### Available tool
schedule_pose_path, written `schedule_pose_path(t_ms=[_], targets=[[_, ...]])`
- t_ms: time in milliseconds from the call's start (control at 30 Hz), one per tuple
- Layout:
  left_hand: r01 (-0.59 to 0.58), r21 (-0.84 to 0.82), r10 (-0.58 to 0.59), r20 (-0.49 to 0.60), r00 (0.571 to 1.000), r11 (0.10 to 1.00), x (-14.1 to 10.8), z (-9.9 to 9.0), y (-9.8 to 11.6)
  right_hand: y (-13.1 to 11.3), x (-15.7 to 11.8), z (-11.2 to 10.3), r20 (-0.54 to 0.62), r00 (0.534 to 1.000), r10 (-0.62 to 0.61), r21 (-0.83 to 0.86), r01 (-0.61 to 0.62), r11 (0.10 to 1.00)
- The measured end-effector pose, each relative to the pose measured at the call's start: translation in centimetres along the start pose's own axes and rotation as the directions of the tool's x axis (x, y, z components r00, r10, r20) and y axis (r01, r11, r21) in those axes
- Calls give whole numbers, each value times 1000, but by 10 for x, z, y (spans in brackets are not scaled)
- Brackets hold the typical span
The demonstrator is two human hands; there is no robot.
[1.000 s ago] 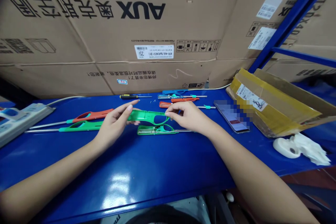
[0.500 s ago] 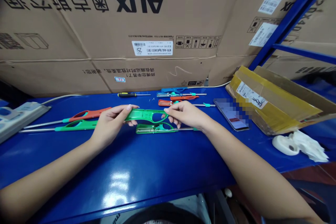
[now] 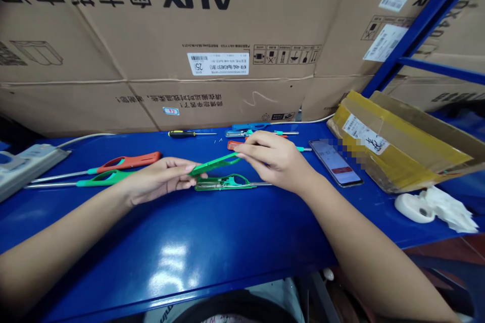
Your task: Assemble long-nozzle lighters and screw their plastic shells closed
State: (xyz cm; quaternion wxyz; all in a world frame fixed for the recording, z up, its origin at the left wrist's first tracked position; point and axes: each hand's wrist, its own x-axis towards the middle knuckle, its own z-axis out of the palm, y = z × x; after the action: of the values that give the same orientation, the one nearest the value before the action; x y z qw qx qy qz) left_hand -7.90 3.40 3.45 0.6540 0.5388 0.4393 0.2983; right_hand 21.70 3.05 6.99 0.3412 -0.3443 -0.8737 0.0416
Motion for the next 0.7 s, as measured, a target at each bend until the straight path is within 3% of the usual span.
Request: schedule_pose_path(t_ms=[67,100,200,267,367,467,700], targets=[[-169,221,185,-53,981,961,1,-8,1,2,-1,-1,44,999,-31,12,31,999],[-260,362,296,-46,954,895,1,-11,1,3,-2,-1,83,995,-47,24,45,999],[-477,649,532,130,837,593,-2,-15,0,8,-4,3,255,966,-52,35,44,998],[-564,693,577,257,775,449,-3,-14,-2,9,-4,7,359,933,3,-2,-2,1000],[-624,701,599,348,721,345,-4,-11,-5,7,-3,11,451,889,82,-55,-65,996],[-635,704,601,368,710,318,-3,-9,-7,6,-2,12,483,869,109,-57,-92,994],[-602,742,516,406,754,296,2,-10,-14,9,-2,17,566,807,169,-57,-166,984]])
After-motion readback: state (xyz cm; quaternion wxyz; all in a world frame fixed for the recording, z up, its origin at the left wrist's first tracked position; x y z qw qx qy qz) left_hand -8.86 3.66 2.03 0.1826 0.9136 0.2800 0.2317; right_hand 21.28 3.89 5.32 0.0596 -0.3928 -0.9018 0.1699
